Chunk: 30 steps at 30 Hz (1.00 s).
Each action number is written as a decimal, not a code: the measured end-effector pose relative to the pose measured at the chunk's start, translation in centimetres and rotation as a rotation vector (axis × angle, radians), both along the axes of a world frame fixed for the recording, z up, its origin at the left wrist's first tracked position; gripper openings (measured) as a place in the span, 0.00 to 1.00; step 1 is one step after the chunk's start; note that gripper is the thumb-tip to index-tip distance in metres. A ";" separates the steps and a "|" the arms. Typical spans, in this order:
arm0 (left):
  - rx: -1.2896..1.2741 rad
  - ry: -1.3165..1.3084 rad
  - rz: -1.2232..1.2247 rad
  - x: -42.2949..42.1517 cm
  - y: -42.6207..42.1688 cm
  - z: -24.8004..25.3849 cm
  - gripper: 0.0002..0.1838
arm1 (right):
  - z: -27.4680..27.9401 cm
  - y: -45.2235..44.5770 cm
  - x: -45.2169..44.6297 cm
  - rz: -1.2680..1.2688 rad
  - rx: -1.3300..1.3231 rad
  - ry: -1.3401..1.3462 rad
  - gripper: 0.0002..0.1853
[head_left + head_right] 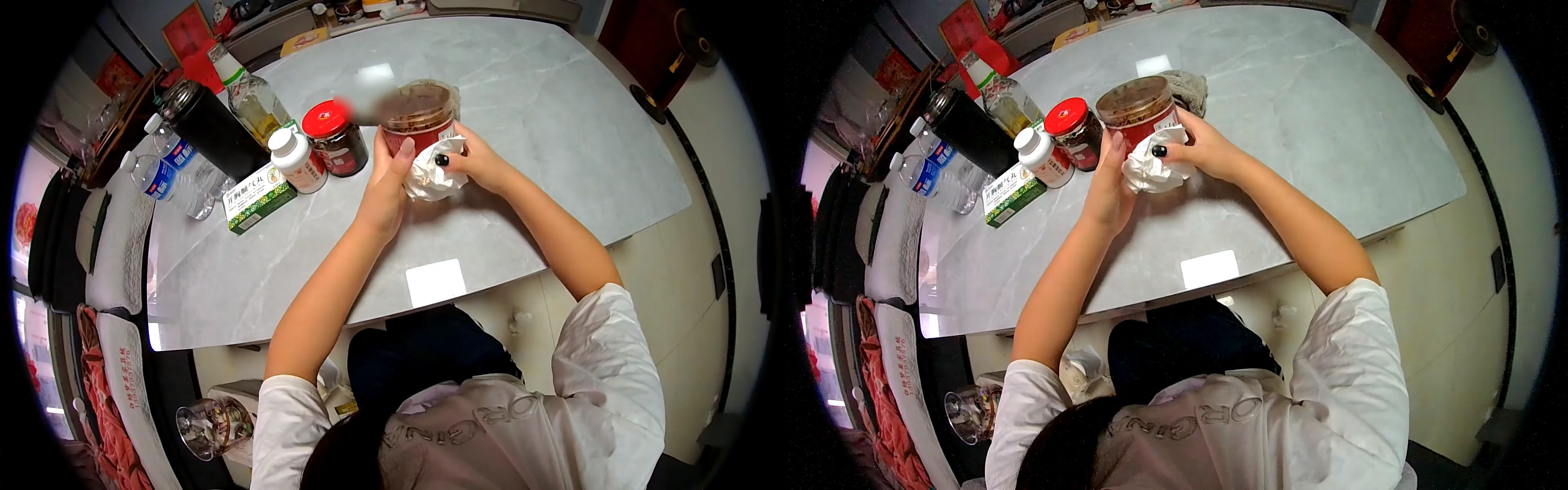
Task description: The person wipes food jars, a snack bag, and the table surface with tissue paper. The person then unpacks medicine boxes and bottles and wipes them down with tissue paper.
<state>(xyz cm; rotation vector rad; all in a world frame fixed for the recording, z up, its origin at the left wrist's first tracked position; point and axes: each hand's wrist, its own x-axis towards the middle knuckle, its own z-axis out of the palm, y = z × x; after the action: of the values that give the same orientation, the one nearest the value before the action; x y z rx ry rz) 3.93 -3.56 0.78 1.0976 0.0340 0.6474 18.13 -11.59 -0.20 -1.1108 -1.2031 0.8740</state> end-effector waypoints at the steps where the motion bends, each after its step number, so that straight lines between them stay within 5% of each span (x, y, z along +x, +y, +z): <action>1: -0.020 0.005 0.005 0.0 0.0 0.0 0.38 | 0.0 0.0 0.1 0.022 0.018 -0.028 0.38; 6: -0.047 0.004 0.108 -0.1 0.5 -0.1 0.30 | -0.1 0.4 0.3 0.080 0.036 -0.003 0.35; 10: -0.015 -0.033 0.373 0.3 0.7 -0.4 0.34 | 0.6 0.9 -2.2 -0.691 0.391 -0.460 0.30; 13: 0.046 -0.038 0.529 1.0 -0.3 -0.5 0.36 | 0.0 0.1 -3.8 -0.543 0.423 -0.673 0.24; 18: 0.038 -0.110 0.565 0.8 -0.4 0.7 0.28 | 1.1 -0.1 -5.9 -0.643 0.590 -0.719 0.18; 26: -0.036 -0.080 0.296 0.6 -0.8 0.2 0.26 | 1.2 0.2 -3.8 -0.581 0.741 -0.590 0.14; 30: -0.029 -0.035 0.252 0.5 -0.8 -0.1 0.27 | 1.4 0.1 -3.7 -0.465 0.569 -0.179 0.16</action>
<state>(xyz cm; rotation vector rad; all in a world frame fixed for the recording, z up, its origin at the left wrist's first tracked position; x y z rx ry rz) 4.48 -4.32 0.65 1.0629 0.1531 0.8894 14.44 -11.54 1.18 -0.9452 -1.1681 0.0625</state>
